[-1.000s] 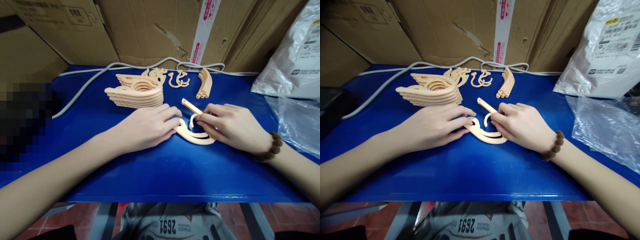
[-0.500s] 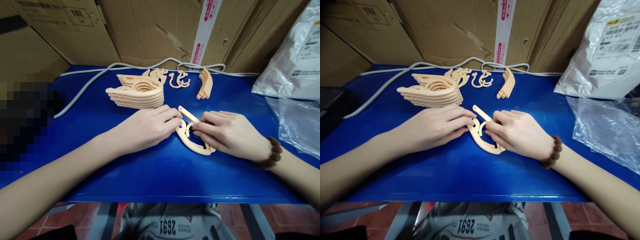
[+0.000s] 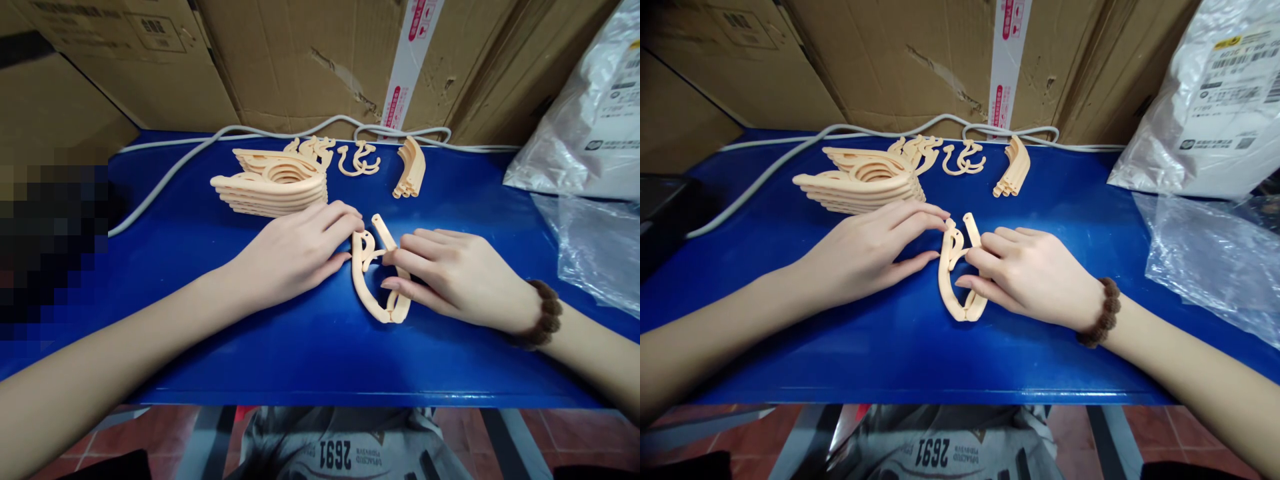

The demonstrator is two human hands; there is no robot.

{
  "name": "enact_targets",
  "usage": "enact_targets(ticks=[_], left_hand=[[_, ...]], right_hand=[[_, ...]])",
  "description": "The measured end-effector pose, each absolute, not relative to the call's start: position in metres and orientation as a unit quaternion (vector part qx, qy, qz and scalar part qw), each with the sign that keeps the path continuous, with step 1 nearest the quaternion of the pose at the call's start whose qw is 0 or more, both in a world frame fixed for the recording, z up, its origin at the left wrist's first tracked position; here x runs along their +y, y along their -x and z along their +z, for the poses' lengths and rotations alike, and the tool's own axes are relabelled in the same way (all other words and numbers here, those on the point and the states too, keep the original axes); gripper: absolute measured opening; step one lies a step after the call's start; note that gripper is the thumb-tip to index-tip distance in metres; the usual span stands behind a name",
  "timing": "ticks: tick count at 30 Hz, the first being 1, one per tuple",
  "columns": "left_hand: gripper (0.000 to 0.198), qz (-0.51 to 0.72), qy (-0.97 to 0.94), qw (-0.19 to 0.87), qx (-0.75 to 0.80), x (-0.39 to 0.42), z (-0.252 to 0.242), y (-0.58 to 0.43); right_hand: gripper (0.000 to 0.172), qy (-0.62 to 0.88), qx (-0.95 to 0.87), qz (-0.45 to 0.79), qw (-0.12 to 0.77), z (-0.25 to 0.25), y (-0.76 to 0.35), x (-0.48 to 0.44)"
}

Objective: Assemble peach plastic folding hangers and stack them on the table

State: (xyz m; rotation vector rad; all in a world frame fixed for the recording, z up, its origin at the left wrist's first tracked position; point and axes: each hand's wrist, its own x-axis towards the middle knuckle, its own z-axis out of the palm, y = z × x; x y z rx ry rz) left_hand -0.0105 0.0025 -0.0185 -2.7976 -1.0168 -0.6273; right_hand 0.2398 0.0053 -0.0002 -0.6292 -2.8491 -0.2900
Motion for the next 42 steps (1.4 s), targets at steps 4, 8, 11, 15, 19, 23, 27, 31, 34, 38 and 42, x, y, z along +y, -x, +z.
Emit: enact_targets(ticks=[4,8,11,15,19,23,27,31,34,38,42], left_hand=[[0.021,-0.197,0.895,0.008,-0.400,-0.001,-0.018,0.009],[0.026,-0.187,0.888,-0.051,-0.417,-0.005,-0.017,0.005],[0.032,-0.189,0.888,-0.088,-0.410,-0.006,-0.016,0.002],[0.030,-0.193,0.882,-0.131,-0.410,-0.005,-0.018,0.001],[0.024,-0.212,0.875,-0.167,-0.402,-0.002,-0.022,0.004],[0.022,-0.227,0.879,-0.172,-0.381,0.001,-0.025,0.006],[0.020,-0.232,0.887,-0.161,-0.367,0.001,-0.025,0.007],[0.020,-0.222,0.896,-0.111,-0.367,0.001,-0.025,0.007],[0.021,-0.219,0.904,-0.067,-0.361,0.002,-0.025,0.007],[0.022,-0.252,0.906,-0.050,-0.337,0.004,-0.026,0.006],[0.022,-0.261,0.902,-0.059,-0.340,0.004,-0.026,0.006]], right_hand=[[0.041,0.211,-0.970,-0.050,0.107,-0.001,-0.238,0.004],[0.031,0.203,-0.974,0.001,0.096,-0.002,-0.237,-0.001],[0.024,0.201,-0.975,-0.006,0.093,-0.004,-0.235,-0.003],[0.019,0.188,-0.976,-0.033,0.106,-0.009,-0.232,-0.005],[0.022,0.178,-0.976,-0.066,0.107,-0.011,-0.229,-0.007],[0.023,0.174,-0.978,-0.071,0.095,-0.011,-0.229,-0.008],[0.026,0.200,-0.972,-0.069,0.107,-0.007,-0.229,0.001],[0.030,0.275,-0.954,-0.084,0.088,0.011,-0.222,0.030],[0.029,0.322,-0.937,-0.112,0.075,0.026,-0.208,0.067],[0.031,0.327,-0.933,-0.134,0.071,0.032,-0.173,0.122],[0.034,0.314,-0.937,-0.145,0.055,0.023,-0.130,0.169]])
